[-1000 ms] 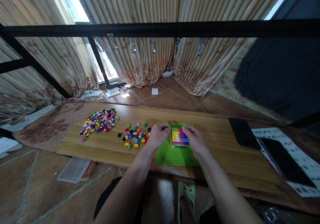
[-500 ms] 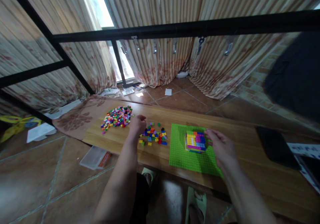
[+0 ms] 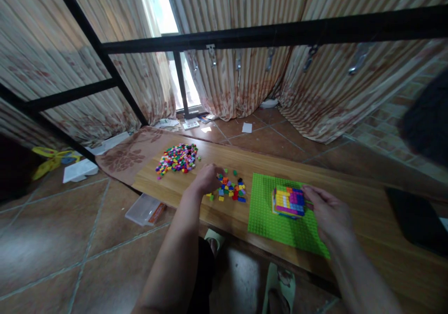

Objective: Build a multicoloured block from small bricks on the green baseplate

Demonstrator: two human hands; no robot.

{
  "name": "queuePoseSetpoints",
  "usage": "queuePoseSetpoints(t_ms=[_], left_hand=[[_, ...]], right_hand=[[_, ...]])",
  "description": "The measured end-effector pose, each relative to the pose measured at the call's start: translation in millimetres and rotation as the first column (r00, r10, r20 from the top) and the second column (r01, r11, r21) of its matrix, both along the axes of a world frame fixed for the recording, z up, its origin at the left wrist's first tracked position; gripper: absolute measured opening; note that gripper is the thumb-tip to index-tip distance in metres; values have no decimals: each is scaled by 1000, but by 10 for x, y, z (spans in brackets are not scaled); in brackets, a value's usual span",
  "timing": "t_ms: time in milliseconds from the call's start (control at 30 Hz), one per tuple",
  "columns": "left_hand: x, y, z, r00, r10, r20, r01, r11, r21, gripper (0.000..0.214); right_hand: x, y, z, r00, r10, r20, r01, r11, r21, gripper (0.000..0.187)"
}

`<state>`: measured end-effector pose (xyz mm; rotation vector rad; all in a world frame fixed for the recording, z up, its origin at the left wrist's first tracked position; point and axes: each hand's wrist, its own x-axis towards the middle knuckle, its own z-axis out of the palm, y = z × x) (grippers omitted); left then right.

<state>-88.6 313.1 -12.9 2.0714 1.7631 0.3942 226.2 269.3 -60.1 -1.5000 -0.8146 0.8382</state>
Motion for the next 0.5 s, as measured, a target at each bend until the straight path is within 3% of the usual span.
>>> queuePoseSetpoints(t_ms=[167, 333, 500], left_hand=[[12, 5, -103, 992, 9, -123, -11, 1000, -13, 30], [63, 79, -221, 995, 55, -77, -57, 998, -17, 26], [112, 92, -207, 996, 78, -38, -77, 997, 32, 23]], right_hand=[[7, -6, -9, 999, 1, 32, -1, 1000, -9, 26], [-10, -22, 17, 1000, -3, 14, 3, 1000, 3, 24], [-5, -21, 25, 1000, 8, 9, -8, 1000, 15, 25]])
